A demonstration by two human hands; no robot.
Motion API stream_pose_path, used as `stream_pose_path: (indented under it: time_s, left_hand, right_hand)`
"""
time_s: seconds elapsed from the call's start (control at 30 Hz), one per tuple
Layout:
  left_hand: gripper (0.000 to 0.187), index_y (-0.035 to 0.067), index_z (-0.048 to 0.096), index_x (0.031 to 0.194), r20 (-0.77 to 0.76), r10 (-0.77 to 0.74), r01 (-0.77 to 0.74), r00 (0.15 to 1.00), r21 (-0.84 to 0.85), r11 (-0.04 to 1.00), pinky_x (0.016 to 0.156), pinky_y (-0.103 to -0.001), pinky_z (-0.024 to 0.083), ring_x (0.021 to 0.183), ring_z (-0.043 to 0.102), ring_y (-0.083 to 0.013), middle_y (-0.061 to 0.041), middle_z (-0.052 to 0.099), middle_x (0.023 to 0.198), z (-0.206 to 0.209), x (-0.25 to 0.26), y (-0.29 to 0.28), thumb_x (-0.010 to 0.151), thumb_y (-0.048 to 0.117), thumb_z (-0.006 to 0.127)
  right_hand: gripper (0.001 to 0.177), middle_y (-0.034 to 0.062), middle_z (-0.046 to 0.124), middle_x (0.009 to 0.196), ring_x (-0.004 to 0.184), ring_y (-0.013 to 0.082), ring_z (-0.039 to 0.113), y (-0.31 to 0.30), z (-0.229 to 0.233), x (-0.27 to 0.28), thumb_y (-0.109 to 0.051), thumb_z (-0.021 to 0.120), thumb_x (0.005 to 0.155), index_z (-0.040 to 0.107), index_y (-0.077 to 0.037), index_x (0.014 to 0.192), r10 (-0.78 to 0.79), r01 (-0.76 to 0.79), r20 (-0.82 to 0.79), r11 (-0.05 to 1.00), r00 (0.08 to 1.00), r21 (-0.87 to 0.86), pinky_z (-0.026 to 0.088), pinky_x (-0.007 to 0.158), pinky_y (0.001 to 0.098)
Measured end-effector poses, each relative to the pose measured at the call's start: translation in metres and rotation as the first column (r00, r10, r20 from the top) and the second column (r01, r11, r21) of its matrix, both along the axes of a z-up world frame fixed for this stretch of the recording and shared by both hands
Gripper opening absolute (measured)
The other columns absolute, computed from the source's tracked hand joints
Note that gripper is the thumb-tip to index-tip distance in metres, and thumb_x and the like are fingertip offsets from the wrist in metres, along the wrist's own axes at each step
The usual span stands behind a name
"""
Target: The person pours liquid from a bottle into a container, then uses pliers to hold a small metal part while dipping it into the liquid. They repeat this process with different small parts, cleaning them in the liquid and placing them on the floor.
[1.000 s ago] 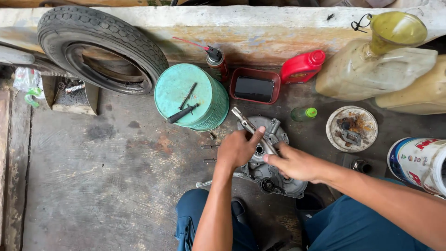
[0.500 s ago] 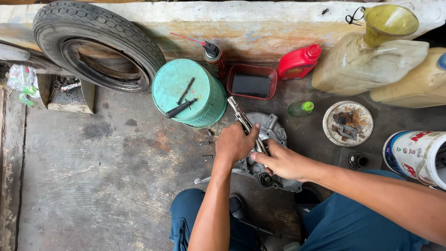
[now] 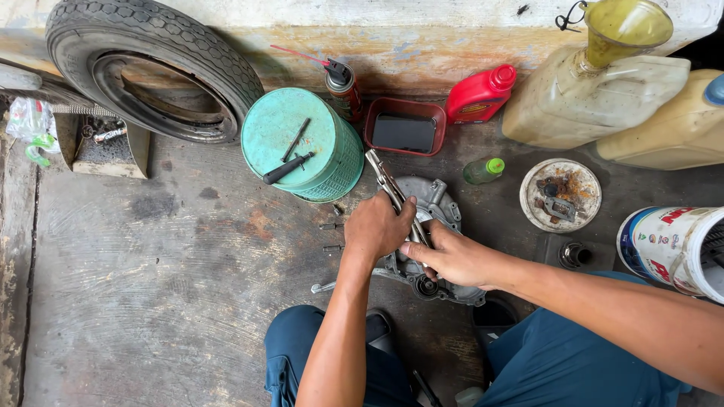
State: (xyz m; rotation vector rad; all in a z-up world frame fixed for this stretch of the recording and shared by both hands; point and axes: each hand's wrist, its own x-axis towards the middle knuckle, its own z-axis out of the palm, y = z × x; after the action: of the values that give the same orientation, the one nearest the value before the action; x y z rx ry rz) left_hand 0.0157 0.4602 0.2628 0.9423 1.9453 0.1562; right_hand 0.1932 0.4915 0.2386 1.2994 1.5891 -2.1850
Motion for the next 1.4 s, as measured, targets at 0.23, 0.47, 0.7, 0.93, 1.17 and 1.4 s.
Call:
stream_pose_path:
  time_s: [0.23, 0.47, 0.7, 0.93, 1.17, 1.4]
  left_hand:
    - [0.061, -0.002, 0.069, 0.107, -0.003, -0.009, 0.009, 1.0, 0.016, 1.0, 0.093, -0.059, 0.053, 0.111, 0.068, -0.0505, -0.03, 0.072, 0.105, -0.002, 0.002, -0.004, 0.091, 0.054, 0.05]
    - [0.059, -0.001, 0.069, 0.106, -0.01, 0.003, -0.002, 1.0, 0.034, 0.999, 0.092, -0.059, 0.054, 0.111, 0.068, -0.0508, -0.03, 0.072, 0.104, 0.01, 0.004, -0.007, 0.091, 0.053, 0.051]
    - [0.057, -0.001, 0.069, 0.105, -0.009, -0.011, 0.012, 1.0, 0.048, 0.999, 0.09, -0.059, 0.054, 0.11, 0.068, -0.0507, -0.03, 0.072, 0.103, 0.011, 0.005, -0.011, 0.091, 0.051, 0.051]
    - [0.057, -0.002, 0.069, 0.105, -0.029, -0.019, 0.021, 0.999, 0.067, 0.998, 0.09, -0.06, 0.054, 0.109, 0.068, -0.0514, -0.031, 0.072, 0.103, 0.012, 0.007, -0.012, 0.092, 0.051, 0.051]
    - [0.055, -0.002, 0.069, 0.104, -0.027, -0.029, 0.031, 0.999, 0.082, 0.996, 0.089, -0.059, 0.054, 0.108, 0.069, -0.0515, -0.032, 0.072, 0.102, 0.021, 0.009, -0.014, 0.093, 0.049, 0.052]
    - [0.054, -0.001, 0.068, 0.103, -0.051, -0.038, 0.042, 0.998, 0.085, 0.996, 0.089, -0.059, 0.054, 0.108, 0.069, -0.051, -0.032, 0.072, 0.102, 0.015, 0.009, -0.017, 0.092, 0.05, 0.052]
  right_hand:
    - [0.049, 0.0154, 0.057, 0.085, 0.069, 0.0224, 0.064, 0.0, 0.012, -0.004, -0.03, 0.059, 0.103, 0.046, 0.012, 0.122, 0.056, -0.056, 0.027, 0.998, 0.998, -0.005, 0.06, 0.061, 0.0345]
    - [0.052, 0.0178, 0.058, 0.09, 0.076, 0.026, 0.069, -0.002, 0.02, -0.007, -0.034, 0.065, 0.1, 0.046, 0.009, 0.12, 0.101, -0.102, 0.042, 0.994, 0.994, 0.034, 0.063, 0.067, 0.0391]
    - [0.052, 0.0194, 0.061, 0.091, 0.076, 0.0259, 0.072, -0.004, 0.025, -0.005, -0.036, 0.065, 0.099, 0.047, 0.009, 0.118, 0.109, -0.111, 0.051, 0.993, 0.993, 0.029, 0.063, 0.071, 0.0404]
    - [0.054, 0.02, 0.062, 0.091, 0.075, 0.0266, 0.074, -0.005, 0.025, -0.004, -0.038, 0.065, 0.099, 0.048, 0.01, 0.117, 0.115, -0.116, 0.035, 0.993, 0.993, 0.034, 0.063, 0.07, 0.0401]
    - [0.057, 0.0231, 0.064, 0.094, 0.078, 0.0281, 0.074, -0.005, 0.03, -0.003, -0.038, 0.065, 0.099, 0.046, 0.012, 0.118, 0.122, -0.123, 0.024, 0.992, 0.992, 0.027, 0.062, 0.072, 0.0409]
    - [0.059, 0.0238, 0.065, 0.096, 0.079, 0.0264, 0.074, -0.007, 0.035, -0.003, -0.039, 0.065, 0.1, 0.045, 0.013, 0.119, 0.146, -0.147, 0.023, 0.989, 0.989, 0.033, 0.062, 0.072, 0.0395]
